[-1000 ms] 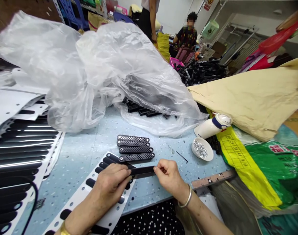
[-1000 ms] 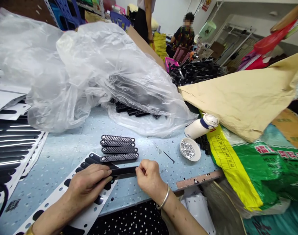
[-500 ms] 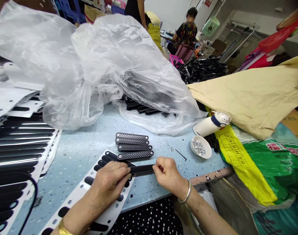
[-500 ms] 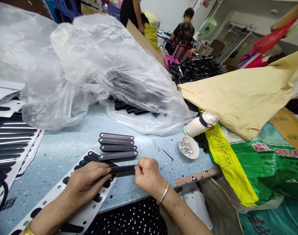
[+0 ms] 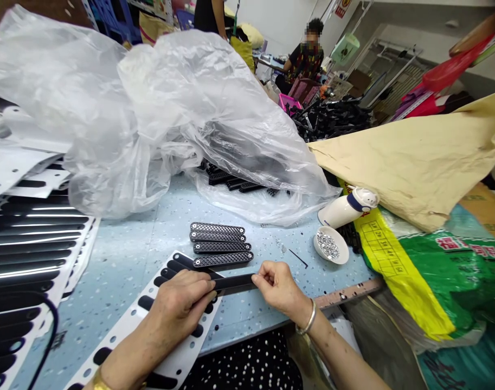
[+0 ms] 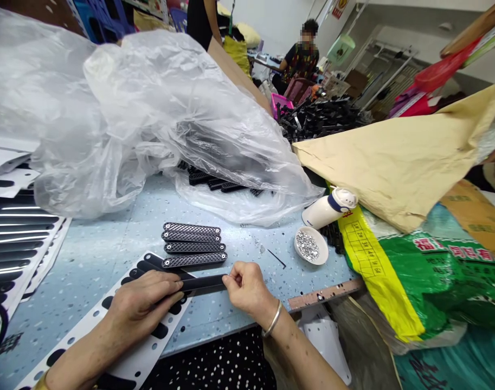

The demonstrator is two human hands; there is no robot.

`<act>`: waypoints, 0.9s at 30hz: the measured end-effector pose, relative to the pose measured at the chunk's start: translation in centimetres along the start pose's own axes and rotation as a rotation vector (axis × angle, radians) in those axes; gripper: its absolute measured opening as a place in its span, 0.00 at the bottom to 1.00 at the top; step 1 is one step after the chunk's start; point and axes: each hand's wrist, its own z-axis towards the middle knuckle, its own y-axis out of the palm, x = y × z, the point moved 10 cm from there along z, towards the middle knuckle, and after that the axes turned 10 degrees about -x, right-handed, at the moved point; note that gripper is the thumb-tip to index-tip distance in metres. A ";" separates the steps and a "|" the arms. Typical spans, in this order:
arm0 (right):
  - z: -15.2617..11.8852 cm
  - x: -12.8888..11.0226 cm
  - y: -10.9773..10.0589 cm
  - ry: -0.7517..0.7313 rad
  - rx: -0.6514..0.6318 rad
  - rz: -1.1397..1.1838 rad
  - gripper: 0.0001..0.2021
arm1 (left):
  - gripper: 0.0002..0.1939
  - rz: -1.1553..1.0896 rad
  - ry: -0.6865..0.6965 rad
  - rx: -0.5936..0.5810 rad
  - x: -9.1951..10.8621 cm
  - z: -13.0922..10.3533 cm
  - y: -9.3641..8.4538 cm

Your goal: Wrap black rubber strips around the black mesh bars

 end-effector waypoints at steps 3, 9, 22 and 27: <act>0.1 1.2 -0.5 0.041 0.020 0.089 0.12 | 0.07 0.004 0.012 0.008 0.3 0.2 -0.2; 0.0 2.6 -0.7 0.111 0.020 0.311 0.20 | 0.08 -0.026 0.010 0.000 0.6 0.5 -0.1; -1.2 0.3 0.1 -0.104 0.238 0.036 0.23 | 0.18 0.230 -0.250 0.158 -0.3 -6.7 -6.6; -1.6 -0.6 -0.4 -0.197 0.277 -0.053 0.26 | 0.29 0.583 -0.301 -0.120 -0.9 -13.1 -3.7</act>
